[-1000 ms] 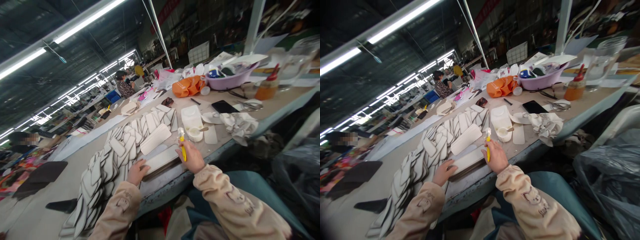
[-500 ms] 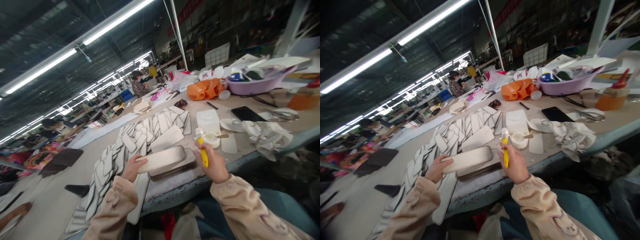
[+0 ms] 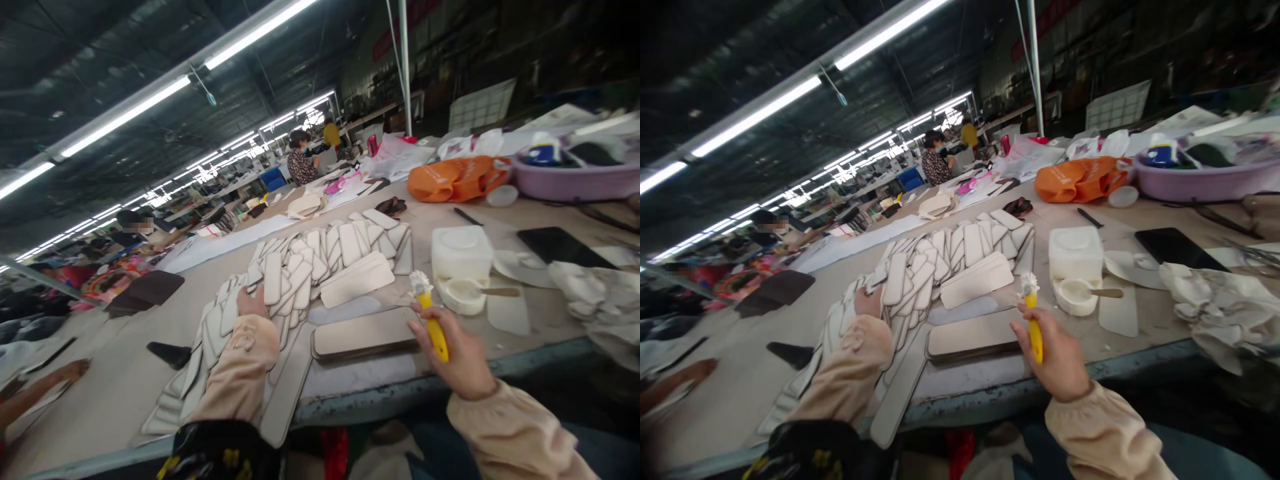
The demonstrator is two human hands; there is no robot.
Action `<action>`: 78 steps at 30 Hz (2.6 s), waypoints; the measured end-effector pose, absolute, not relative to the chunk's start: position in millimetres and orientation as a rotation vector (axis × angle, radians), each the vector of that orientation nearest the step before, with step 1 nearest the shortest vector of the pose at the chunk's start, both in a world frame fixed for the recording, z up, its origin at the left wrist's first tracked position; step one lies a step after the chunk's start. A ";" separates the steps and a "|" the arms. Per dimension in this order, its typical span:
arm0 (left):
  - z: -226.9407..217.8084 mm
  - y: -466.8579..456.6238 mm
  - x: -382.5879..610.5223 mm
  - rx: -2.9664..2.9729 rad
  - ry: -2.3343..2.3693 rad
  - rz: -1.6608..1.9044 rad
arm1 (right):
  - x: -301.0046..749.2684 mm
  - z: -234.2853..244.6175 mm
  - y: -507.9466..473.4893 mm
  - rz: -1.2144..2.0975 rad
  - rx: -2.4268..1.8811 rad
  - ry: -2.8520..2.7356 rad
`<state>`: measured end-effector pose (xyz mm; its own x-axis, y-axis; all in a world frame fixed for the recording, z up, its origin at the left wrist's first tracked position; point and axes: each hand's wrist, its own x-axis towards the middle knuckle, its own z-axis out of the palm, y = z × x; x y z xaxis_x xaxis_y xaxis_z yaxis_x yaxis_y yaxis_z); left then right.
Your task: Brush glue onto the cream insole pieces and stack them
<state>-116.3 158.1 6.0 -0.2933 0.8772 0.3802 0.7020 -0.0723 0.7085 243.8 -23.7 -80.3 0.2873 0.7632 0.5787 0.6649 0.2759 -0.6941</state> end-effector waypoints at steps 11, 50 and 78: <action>-100.9 27.3 -94.5 2.640 1.091 1.227 | 201.9 -80.0 -25.3 0.767 -1.192 -1.124; -114.5 37.6 -92.6 2.615 0.975 1.255 | 200.9 -43.5 -21.4 0.444 -1.659 -1.241; -109.7 39.4 -91.7 2.652 0.912 1.271 | 244.9 -43.2 -21.5 0.535 -1.851 -1.096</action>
